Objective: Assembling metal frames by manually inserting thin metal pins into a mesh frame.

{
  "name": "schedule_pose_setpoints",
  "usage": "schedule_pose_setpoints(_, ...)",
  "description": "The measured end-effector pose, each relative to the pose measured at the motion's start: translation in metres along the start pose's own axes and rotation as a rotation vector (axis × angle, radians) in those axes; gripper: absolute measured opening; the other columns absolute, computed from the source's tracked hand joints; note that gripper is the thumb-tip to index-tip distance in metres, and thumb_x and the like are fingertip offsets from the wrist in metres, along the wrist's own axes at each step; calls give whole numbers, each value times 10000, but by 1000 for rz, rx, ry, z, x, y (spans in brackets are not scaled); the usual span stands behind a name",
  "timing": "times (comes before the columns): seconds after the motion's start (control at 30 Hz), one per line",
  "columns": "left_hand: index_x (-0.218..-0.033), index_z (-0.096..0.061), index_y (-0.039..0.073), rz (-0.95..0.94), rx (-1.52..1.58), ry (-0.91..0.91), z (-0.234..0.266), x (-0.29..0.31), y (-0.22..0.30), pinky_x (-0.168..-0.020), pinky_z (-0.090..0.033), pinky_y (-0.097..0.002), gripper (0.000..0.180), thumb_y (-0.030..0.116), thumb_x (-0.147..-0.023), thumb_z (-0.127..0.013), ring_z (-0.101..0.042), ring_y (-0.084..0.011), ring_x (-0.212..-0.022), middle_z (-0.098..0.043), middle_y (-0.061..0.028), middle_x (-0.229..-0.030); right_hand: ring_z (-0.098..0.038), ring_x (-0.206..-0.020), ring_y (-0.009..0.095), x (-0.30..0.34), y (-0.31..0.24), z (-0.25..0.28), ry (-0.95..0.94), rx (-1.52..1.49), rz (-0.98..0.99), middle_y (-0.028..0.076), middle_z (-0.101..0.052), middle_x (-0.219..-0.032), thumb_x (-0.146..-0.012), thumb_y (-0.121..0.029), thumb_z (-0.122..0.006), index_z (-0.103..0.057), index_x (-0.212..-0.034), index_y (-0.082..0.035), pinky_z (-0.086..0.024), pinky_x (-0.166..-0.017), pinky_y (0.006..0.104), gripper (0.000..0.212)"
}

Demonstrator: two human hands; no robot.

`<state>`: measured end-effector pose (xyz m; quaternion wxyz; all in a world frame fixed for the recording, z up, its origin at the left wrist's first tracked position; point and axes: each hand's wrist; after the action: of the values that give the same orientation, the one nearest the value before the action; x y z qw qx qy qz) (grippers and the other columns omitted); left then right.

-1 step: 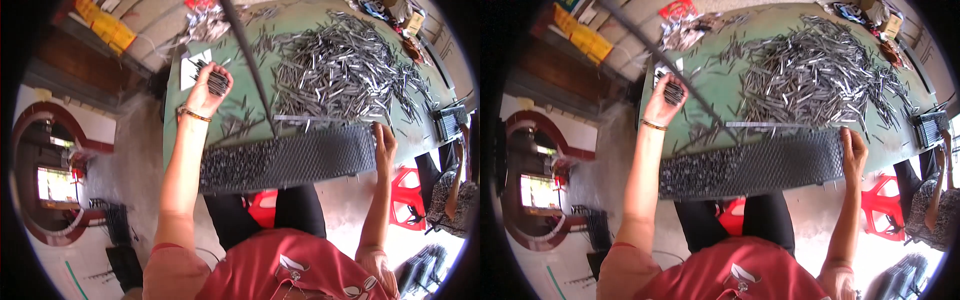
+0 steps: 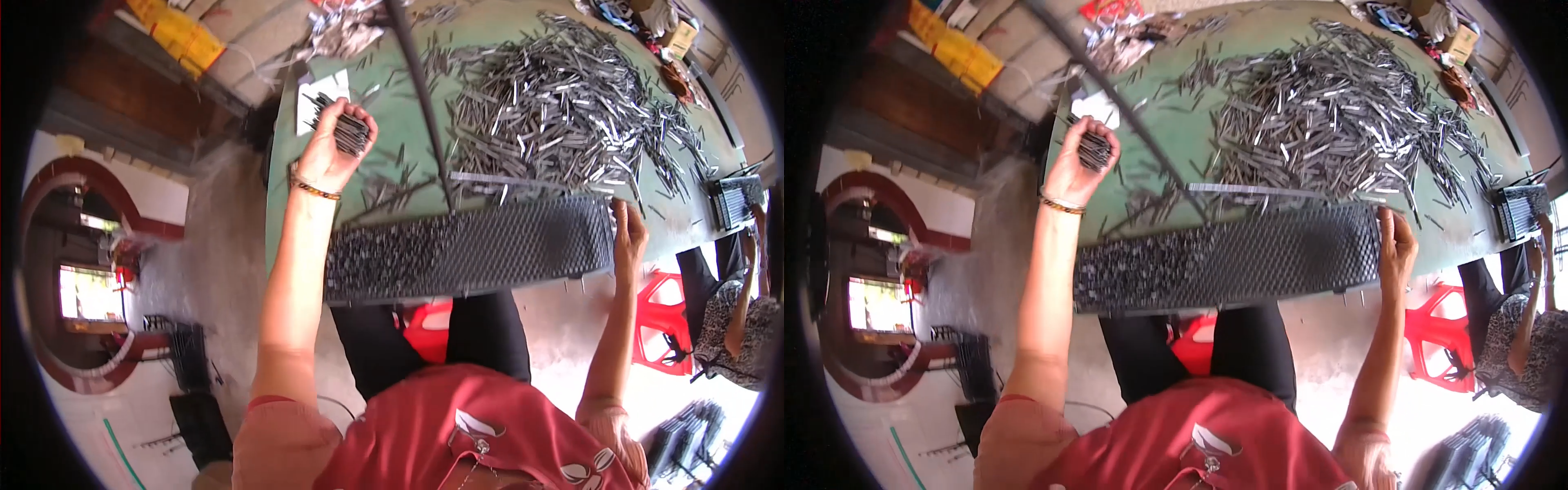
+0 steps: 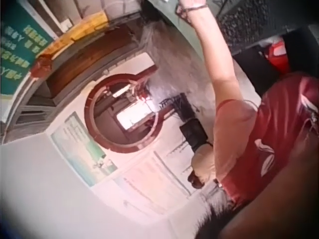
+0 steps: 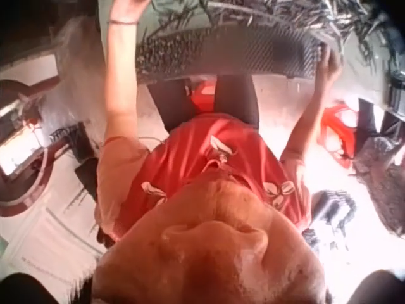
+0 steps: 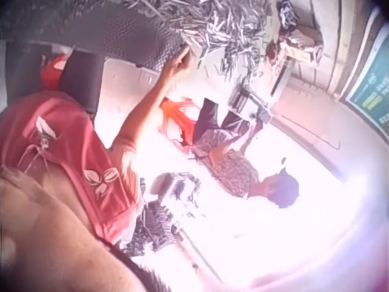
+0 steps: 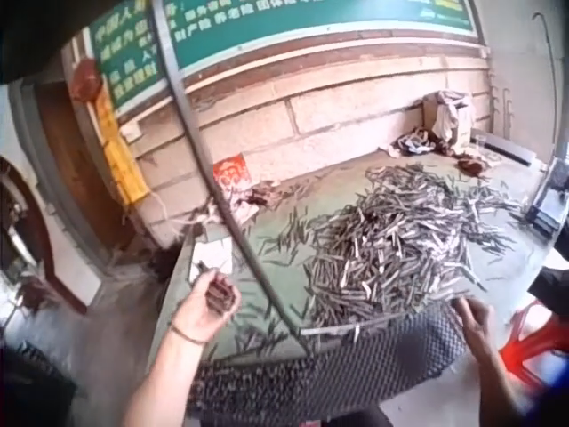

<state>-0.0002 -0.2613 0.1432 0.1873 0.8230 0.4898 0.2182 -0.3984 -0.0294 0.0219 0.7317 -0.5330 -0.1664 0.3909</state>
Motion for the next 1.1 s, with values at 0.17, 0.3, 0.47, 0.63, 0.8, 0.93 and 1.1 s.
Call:
schedule_pose_setpoints(0.17, -884, -573, 76, -54, -84, 39, 20, 124, -19, -753, -518, -352, 103, 175, -880, -602, -583, -169, -783, -593, -29, -802, -559, -904, 128, 20, 50, -5, 34, 2, 147, 107, -621, -1008, -935, -211, -527, -609, -1044, 64, -427, -787, 240, 307)
schedule_pose_setpoints(0.3, -887, -573, 95, -4, -105, 196, 45, 196, -61, -666, -538, -336, 110, 192, -866, -622, -598, -157, -749, -582, -11, -790, -439, -581, 103, 17, 56, -7, 130, 129, 4, 63, -542, -593, -899, -340, -552, -644, -954, 51, -378, -557, 283, 405)
schedule_pose_setpoints(0.47, -883, -568, 86, 189, -169, 207, 57, 240, -117, -610, -533, -315, 137, 207, -862, -630, -595, -141, -702, -573, -13, -760, -557, -668, 105, 27, 45, -21, 191, 172, 62, 99, -665, -719, -866, -321, -599, -673, -959, 16, -443, -636, 280, 357)
schedule_pose_setpoints(0.63, -904, -569, 94, 306, -178, 77, 63, 240, -145, -606, -526, -293, 136, 220, -876, -612, -589, -125, -707, -570, 0, -776, -643, -792, 132, 42, 39, -51, 185, 28, 178, 129, -693, -918, -819, -181, -668, -670, -1015, 0, -482, -758, 250, 267)
schedule_pose_setpoints(0.8, -934, -582, 95, 406, -178, 85, 68, 234, -159, -590, -523, -290, 152, 210, -855, -641, -608, -137, -688, -593, -15, -793, -652, -778, 140, 51, 29, -81, 178, 39, 167, 115, -695, -894, -810, -188, -679, -666, -1036, -17, -495, -734, 254, 284)
schedule_pose_setpoints(0.93, -964, -584, 81, 378, -179, 12, 79, 223, -163, -599, -521, -283, 171, 201, -855, -640, -606, -133, -684, -598, -18, -798, -646, -764, 175, 62, 4, -86, 100, 178, 156, 120, -682, -906, -816, -175, -664, -666, -1020, -12, -495, -717, 282, 261)
schedule_pose_setpoints(1.1, -942, -591, 78, 336, -194, 64, 84, 209, -161, -555, -521, -270, 155, 196, -855, -642, -596, -120, -649, -603, -20, -773, -607, -769, 182, 89, -75, -104, -105, 203, 464, 102, -648, -940, -838, -162, -646, -658, -992, 5, -477, -708, 297, 227)
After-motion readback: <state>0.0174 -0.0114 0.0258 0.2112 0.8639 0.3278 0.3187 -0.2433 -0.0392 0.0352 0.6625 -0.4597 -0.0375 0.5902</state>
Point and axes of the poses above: each hand's wrist, its own x-axis away from the middle knuckle, its own z-axis out of the back of the hand, y = z × x
